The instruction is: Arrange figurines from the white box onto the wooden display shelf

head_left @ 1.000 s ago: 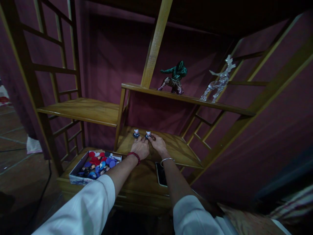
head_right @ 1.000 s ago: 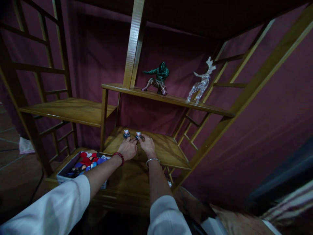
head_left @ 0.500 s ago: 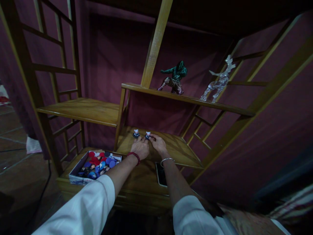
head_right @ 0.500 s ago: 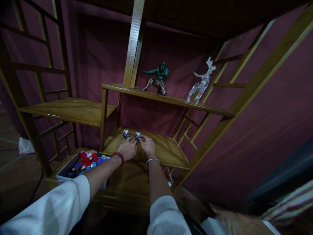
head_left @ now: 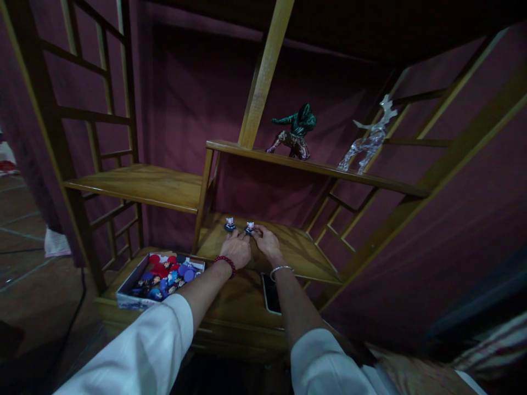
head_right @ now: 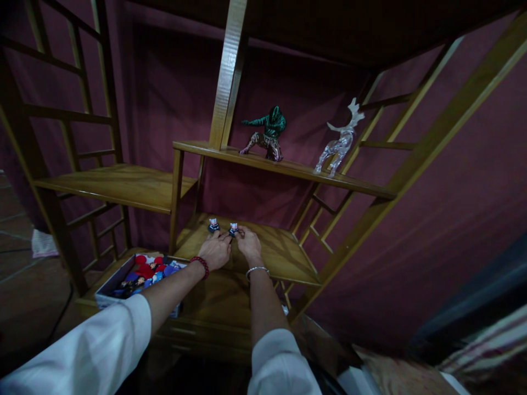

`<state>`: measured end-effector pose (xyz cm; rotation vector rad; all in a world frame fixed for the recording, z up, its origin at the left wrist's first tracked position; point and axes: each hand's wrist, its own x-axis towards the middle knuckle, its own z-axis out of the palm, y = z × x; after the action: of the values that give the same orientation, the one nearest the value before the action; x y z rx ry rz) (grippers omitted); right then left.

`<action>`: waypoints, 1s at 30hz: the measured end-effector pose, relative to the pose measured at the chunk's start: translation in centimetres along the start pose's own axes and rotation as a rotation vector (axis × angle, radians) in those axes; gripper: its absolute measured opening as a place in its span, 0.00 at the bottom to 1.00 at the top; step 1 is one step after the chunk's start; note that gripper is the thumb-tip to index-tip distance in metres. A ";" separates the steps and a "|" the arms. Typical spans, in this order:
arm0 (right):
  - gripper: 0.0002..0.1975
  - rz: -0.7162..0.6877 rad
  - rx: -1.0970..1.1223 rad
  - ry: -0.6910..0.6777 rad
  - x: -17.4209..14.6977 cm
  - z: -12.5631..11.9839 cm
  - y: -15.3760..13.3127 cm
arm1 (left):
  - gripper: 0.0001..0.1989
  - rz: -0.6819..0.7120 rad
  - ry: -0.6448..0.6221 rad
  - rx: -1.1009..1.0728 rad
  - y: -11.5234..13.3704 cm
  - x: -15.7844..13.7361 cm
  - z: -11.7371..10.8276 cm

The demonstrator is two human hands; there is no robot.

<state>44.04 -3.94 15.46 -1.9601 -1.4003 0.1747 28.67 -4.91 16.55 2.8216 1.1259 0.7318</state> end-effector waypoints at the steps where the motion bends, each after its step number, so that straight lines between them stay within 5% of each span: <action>1: 0.14 -0.003 -0.001 0.002 0.0 0.0 0.0 | 0.15 0.003 0.003 0.002 0.0 0.0 0.0; 30: 0.15 -0.020 -0.023 0.028 -0.1 -0.1 0.2 | 0.17 -0.035 0.020 -0.030 0.0 0.0 0.2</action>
<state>44.19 -4.05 15.38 -1.9591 -1.4089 0.1214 28.75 -4.92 16.36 2.7683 1.1541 0.7694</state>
